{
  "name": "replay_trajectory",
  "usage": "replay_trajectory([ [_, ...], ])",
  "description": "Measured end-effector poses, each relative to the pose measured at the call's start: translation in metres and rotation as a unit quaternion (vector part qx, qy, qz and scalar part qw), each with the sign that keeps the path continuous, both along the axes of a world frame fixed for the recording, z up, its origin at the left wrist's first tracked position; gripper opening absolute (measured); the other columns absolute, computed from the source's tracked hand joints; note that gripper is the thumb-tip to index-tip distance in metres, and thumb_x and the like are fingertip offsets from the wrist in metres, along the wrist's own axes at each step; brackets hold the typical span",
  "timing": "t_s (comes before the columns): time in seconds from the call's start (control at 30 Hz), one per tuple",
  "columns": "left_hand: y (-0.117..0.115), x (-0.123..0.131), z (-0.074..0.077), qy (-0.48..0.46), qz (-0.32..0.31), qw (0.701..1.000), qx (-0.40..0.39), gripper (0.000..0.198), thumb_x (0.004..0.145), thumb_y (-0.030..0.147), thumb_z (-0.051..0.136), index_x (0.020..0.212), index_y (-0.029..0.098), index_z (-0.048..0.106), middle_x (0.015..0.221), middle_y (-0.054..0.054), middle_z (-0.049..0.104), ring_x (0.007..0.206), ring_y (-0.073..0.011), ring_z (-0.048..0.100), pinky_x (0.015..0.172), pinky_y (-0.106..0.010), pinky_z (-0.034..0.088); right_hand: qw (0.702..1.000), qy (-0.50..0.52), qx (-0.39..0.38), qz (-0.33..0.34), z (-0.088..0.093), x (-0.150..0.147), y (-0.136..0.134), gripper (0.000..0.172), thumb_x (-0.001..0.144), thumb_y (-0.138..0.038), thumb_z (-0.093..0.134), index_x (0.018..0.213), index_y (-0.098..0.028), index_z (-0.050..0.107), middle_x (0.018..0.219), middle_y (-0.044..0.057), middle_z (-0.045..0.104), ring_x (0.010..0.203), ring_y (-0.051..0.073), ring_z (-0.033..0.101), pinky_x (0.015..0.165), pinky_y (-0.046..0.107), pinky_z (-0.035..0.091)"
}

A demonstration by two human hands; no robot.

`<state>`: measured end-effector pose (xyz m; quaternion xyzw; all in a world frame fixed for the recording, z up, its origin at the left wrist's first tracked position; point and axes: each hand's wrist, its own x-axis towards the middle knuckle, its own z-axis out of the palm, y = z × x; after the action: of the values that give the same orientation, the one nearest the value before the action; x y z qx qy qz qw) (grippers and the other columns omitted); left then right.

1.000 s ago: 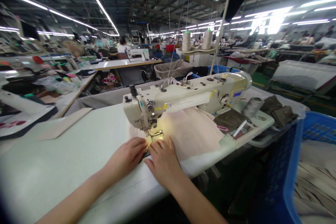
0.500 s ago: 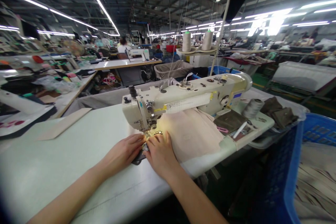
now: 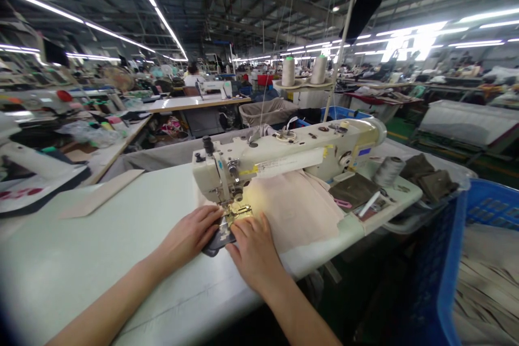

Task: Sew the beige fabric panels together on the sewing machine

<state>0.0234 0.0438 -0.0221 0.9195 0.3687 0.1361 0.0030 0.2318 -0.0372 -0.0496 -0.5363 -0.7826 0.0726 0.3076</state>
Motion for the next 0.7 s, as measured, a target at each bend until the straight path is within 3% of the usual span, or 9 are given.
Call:
replay_trajectory([
  [0.13,-0.033,0.010,0.005,0.053,0.039,0.998,-0.015,0.022,0.096,0.020,0.054,0.114,0.019,0.066,0.110,-0.009,0.068,0.103,-0.0265,0.063,0.088,-0.042,0.057,1.000,0.017,0.001,0.009,0.004,0.000,-0.004,0.026,0.098,-0.026,0.064,0.123,-0.022,0.061,0.124,0.007,0.068,0.121,0.026,0.056,0.118,0.057,0.026],
  [0.3,-0.072,0.024,0.004,0.031,-0.012,0.999,-0.018,0.017,0.097,0.018,0.052,0.106,0.016,0.067,0.107,-0.010,0.069,0.099,-0.0256,0.063,0.087,-0.042,0.058,0.999,0.010,-0.002,0.034,0.003,0.004,-0.014,0.021,0.097,-0.025,0.067,0.117,-0.024,0.063,0.120,0.004,0.069,0.116,0.025,0.057,0.117,0.057,0.026],
  [0.7,-0.069,0.016,0.003,-0.043,-0.094,0.994,-0.018,0.029,0.100,0.017,0.046,0.124,0.018,0.062,0.118,-0.010,0.067,0.106,-0.0249,0.060,0.094,-0.043,0.055,0.998,-0.051,0.038,0.018,-0.002,0.008,-0.018,0.014,0.097,-0.029,0.066,0.110,-0.024,0.065,0.114,0.004,0.069,0.112,0.025,0.058,0.119,0.058,0.022],
])
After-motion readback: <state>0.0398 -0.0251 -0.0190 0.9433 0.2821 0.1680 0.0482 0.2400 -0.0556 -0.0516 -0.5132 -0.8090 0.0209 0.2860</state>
